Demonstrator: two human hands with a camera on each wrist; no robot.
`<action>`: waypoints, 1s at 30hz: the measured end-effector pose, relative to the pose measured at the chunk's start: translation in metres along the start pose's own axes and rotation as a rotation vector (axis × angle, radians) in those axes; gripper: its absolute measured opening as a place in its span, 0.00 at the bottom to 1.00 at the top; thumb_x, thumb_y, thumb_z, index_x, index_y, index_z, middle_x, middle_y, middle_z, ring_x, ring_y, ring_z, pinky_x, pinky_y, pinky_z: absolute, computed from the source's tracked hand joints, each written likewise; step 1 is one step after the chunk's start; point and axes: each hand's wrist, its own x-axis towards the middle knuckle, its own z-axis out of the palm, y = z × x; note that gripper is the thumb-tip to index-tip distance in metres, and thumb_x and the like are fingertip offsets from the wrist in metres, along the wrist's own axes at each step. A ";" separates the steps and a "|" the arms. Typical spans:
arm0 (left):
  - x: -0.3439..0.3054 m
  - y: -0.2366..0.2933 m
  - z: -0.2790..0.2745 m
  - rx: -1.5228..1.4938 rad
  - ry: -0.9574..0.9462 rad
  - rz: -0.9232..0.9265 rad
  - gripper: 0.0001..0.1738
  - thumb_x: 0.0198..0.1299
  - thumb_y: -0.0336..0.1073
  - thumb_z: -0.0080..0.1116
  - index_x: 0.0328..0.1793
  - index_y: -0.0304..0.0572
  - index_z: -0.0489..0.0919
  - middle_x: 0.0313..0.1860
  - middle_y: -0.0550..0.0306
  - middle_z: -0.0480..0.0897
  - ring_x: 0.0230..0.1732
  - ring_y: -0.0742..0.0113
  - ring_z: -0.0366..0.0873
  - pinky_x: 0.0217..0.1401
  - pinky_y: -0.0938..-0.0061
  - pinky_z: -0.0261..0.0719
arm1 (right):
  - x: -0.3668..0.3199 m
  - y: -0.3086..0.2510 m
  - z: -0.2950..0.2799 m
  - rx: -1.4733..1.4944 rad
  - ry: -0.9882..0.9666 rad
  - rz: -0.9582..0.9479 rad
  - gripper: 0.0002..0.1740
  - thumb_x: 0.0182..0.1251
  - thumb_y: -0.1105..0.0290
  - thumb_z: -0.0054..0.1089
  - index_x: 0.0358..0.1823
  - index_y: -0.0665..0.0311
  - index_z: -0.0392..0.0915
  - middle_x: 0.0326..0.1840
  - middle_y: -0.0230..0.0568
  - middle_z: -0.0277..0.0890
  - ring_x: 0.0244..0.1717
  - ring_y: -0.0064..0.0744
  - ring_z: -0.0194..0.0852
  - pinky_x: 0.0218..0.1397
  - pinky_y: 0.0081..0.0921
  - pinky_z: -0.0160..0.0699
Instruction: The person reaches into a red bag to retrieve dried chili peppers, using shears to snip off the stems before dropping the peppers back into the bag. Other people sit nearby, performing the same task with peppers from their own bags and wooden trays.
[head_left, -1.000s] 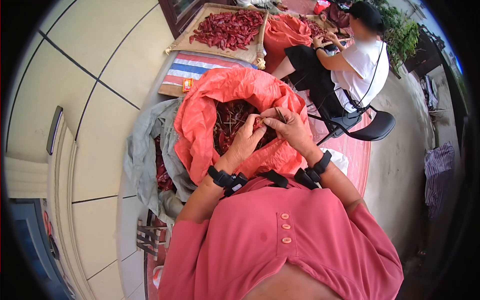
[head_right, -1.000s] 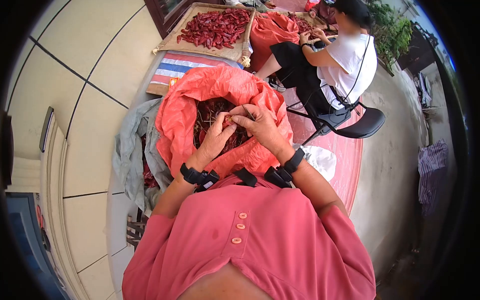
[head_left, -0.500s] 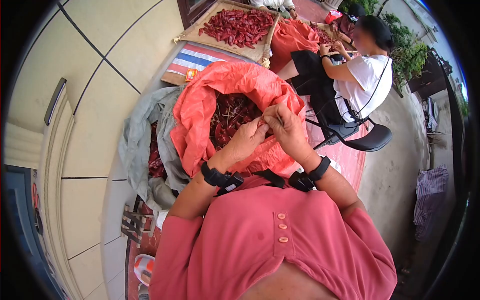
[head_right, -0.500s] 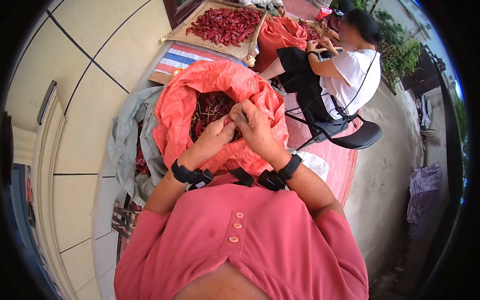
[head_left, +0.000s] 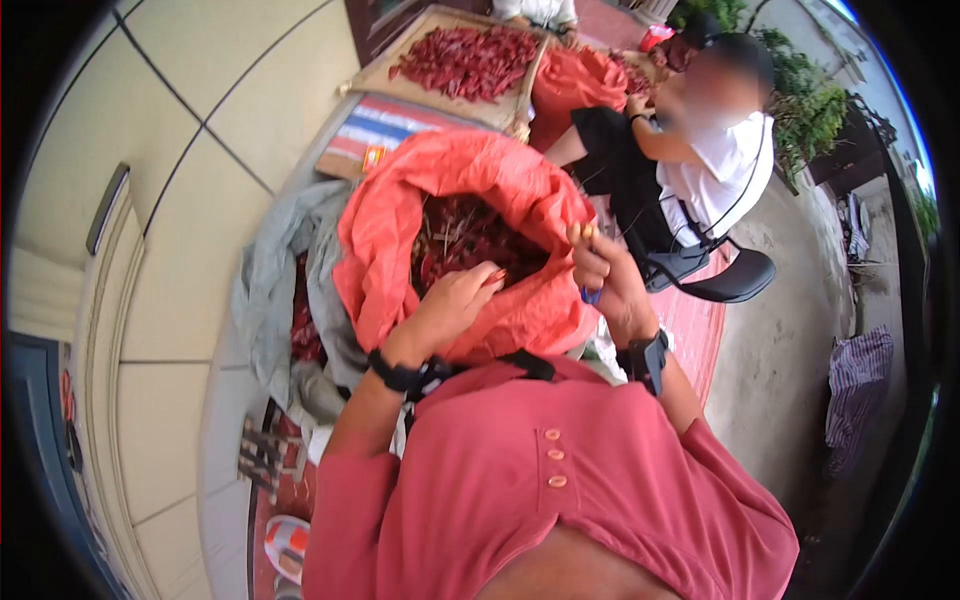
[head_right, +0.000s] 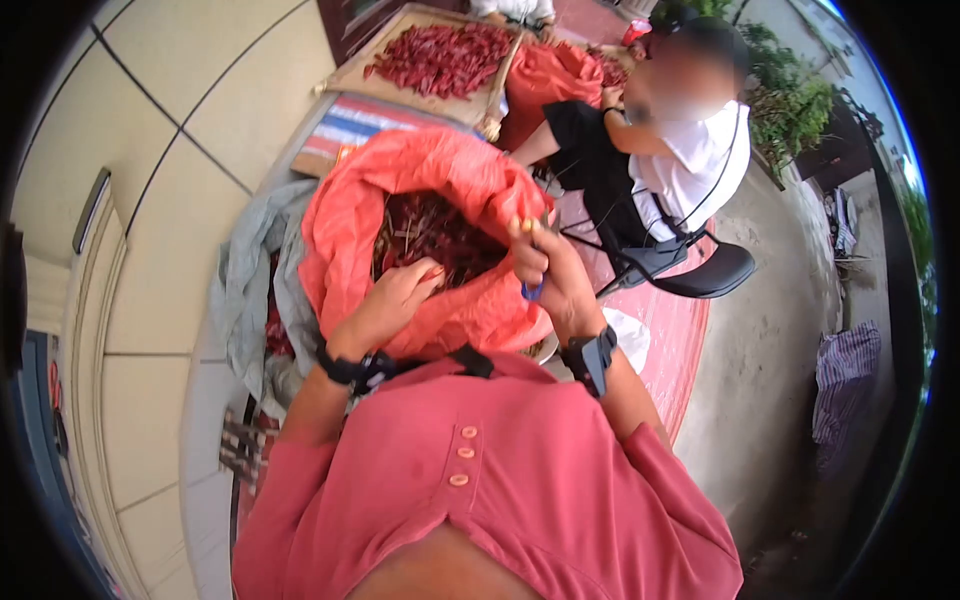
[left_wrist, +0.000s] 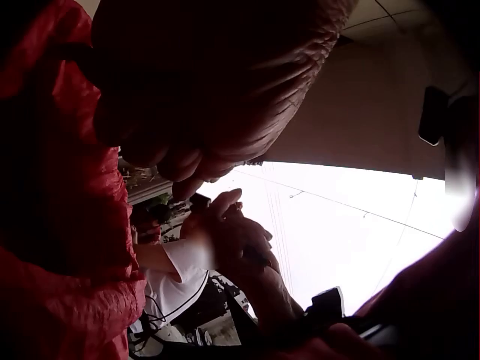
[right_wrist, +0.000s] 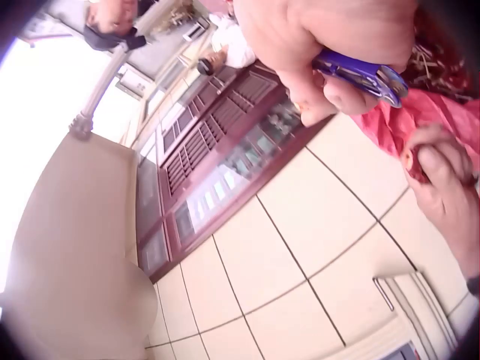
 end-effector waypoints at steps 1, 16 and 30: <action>-0.011 -0.006 -0.008 -0.029 0.077 -0.114 0.12 0.68 0.37 0.50 0.49 0.35 0.74 0.37 0.41 0.82 0.39 0.42 0.81 0.39 0.58 0.77 | -0.015 -0.008 -0.009 -0.409 0.189 -0.104 0.07 0.76 0.68 0.44 0.42 0.62 0.69 0.29 0.29 0.70 0.17 0.11 0.57 0.16 0.11 0.53; 0.017 0.007 -0.095 -0.022 0.695 -0.050 0.37 0.72 0.52 0.45 0.78 0.38 0.51 0.43 0.57 0.82 0.80 0.60 0.36 0.79 0.59 0.29 | -0.003 -0.030 0.024 -1.152 0.471 -0.910 0.29 0.77 0.70 0.45 0.75 0.67 0.51 0.41 0.34 0.64 0.57 0.30 0.64 0.71 0.27 0.52; -0.007 -0.015 -0.112 -0.281 0.642 -0.031 0.23 0.70 0.52 0.47 0.36 0.41 0.82 0.78 0.52 0.54 0.82 0.58 0.31 0.79 0.59 0.28 | -0.005 -0.047 0.006 -1.107 0.511 -0.912 0.20 0.76 0.62 0.46 0.61 0.69 0.66 0.64 0.43 0.64 0.73 0.35 0.51 0.75 0.31 0.47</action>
